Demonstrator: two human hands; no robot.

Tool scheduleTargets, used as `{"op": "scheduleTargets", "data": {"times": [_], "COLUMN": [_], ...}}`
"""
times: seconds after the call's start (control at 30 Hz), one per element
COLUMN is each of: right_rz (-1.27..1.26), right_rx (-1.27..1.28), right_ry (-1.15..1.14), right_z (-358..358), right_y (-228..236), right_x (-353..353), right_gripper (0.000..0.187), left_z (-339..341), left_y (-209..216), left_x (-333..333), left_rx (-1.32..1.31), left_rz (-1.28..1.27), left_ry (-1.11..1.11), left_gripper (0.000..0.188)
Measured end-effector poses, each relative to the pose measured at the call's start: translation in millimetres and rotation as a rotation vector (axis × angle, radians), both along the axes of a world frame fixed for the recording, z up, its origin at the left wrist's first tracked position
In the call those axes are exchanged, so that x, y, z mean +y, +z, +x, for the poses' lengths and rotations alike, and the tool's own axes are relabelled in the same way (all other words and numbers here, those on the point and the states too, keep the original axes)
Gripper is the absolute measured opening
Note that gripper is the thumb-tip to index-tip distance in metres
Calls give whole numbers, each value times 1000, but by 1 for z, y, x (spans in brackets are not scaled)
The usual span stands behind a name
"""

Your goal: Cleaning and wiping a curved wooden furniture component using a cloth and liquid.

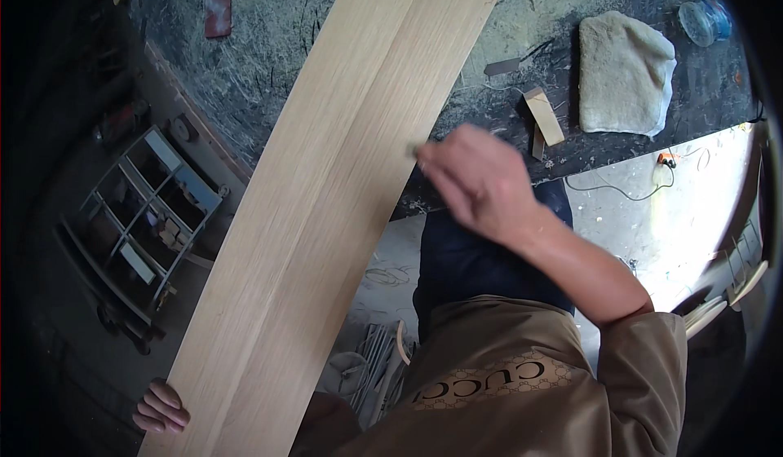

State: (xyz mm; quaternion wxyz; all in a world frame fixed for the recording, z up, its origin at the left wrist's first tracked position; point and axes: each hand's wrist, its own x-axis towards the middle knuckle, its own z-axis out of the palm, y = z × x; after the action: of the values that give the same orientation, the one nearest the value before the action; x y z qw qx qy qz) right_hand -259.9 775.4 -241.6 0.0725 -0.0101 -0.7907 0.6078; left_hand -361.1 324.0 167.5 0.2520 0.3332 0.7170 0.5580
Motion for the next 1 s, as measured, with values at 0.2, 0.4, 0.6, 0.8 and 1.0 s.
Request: {"op": "scheduleTargets", "data": {"times": [0.2, 0.4, 0.6, 0.8, 1.0], "right_rz": [-318, 161, -160, -290, -410], "right_rx": [-14, -95, 28, -135, -512], "right_ry": [135, -71, 129, 211, 61], "right_z": [43, -11, 45, 56, 26], "right_y": [65, -6, 55, 53, 38], "right_x": [-52, 10, -58, -31, 110], "right_gripper": [22, 10, 18, 9, 10], "left_z": [0, 10, 19, 51, 84], "left_y": [-21, -38, -61, -121, -158], "left_x": [-11, -12, -11, 44, 28], "left_rx": [-22, 23, 35, 174, 111], "left_rz": [59, 120, 171, 404, 436], "left_ry": [-62, -45, 29, 440, 625], "left_gripper": [35, 36, 31, 24, 30]}}
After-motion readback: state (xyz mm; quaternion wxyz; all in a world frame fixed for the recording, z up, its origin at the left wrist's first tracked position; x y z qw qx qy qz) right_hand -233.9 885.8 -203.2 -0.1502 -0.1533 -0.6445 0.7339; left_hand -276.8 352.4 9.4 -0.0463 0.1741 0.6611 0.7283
